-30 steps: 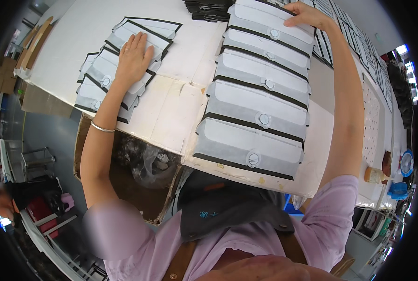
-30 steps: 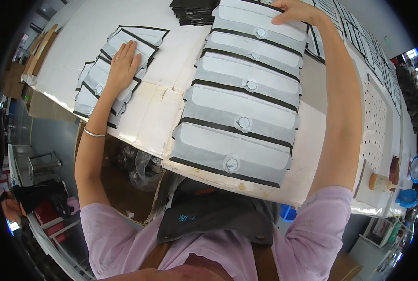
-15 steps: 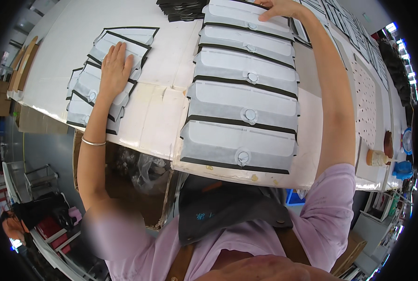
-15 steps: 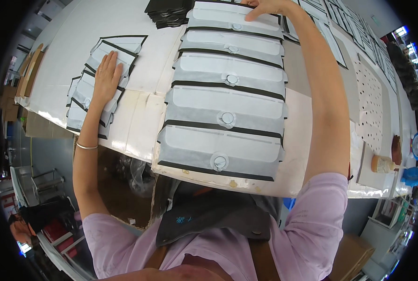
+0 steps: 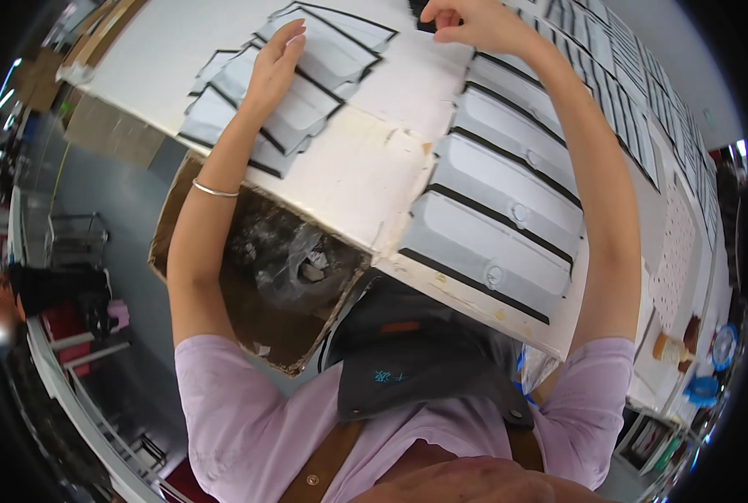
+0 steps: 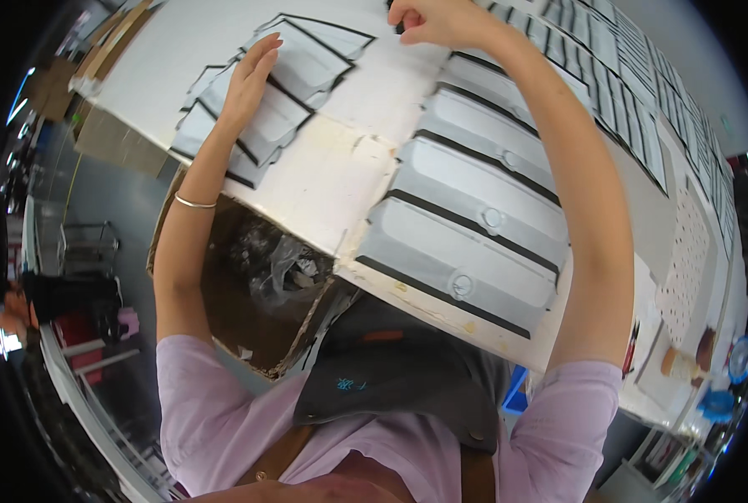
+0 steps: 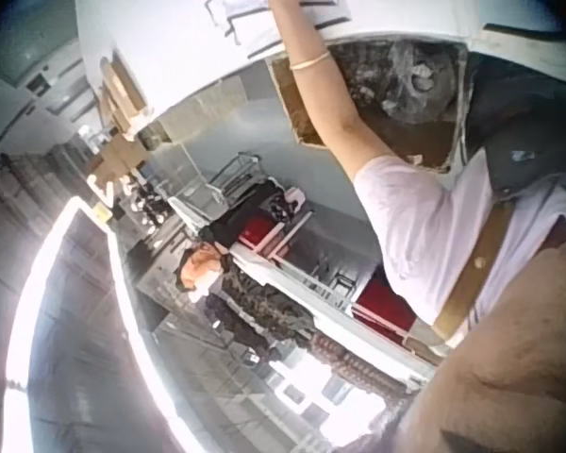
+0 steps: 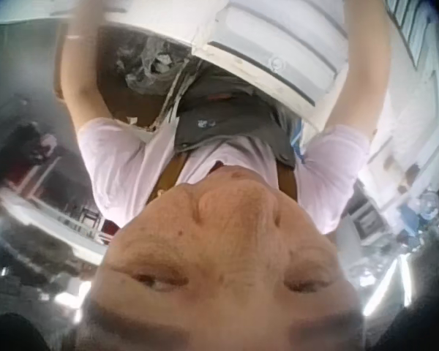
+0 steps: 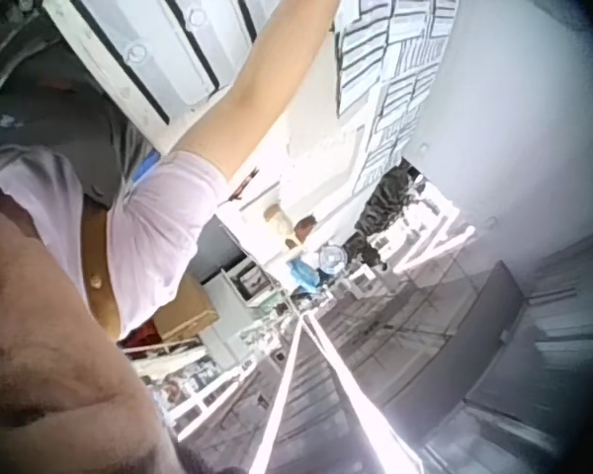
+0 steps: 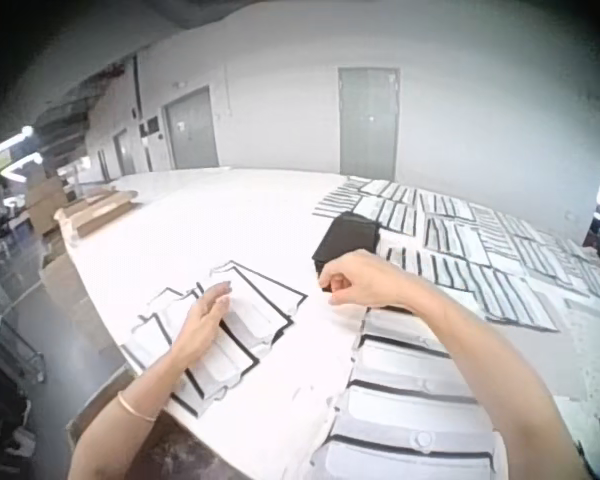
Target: The person assembles white face masks by hand on a white workbench. They pick up white mask bodies and attach black elastic straps to the sides, then fold and stack the finished units into neat piles. The process is repetitive and involves handling multiple mask components.
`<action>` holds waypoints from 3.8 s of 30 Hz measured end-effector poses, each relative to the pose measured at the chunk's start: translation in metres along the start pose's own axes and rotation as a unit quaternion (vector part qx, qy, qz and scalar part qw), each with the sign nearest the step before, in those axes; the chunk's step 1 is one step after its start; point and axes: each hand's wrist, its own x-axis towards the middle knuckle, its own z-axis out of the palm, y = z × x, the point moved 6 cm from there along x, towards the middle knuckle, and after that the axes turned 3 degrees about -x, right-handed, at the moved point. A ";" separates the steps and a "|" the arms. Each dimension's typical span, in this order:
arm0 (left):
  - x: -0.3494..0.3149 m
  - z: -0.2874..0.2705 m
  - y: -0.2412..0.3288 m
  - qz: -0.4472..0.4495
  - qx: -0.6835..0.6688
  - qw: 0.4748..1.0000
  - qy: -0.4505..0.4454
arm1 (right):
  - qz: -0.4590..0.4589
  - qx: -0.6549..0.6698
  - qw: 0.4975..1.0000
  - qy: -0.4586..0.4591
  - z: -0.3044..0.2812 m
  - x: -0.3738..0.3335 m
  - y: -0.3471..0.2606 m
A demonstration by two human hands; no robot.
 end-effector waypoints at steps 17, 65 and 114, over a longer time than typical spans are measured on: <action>-0.097 0.003 0.020 0.058 0.433 0.899 -0.007 | 0.167 -0.082 0.982 -0.002 0.120 0.098 -0.026; -0.086 0.184 0.322 0.189 0.005 0.907 -0.376 | 0.097 0.152 0.956 0.230 -0.073 -0.411 -0.062; -0.231 0.274 0.294 0.340 0.166 0.782 -0.495 | 0.410 0.191 0.884 0.116 -0.029 -0.540 0.083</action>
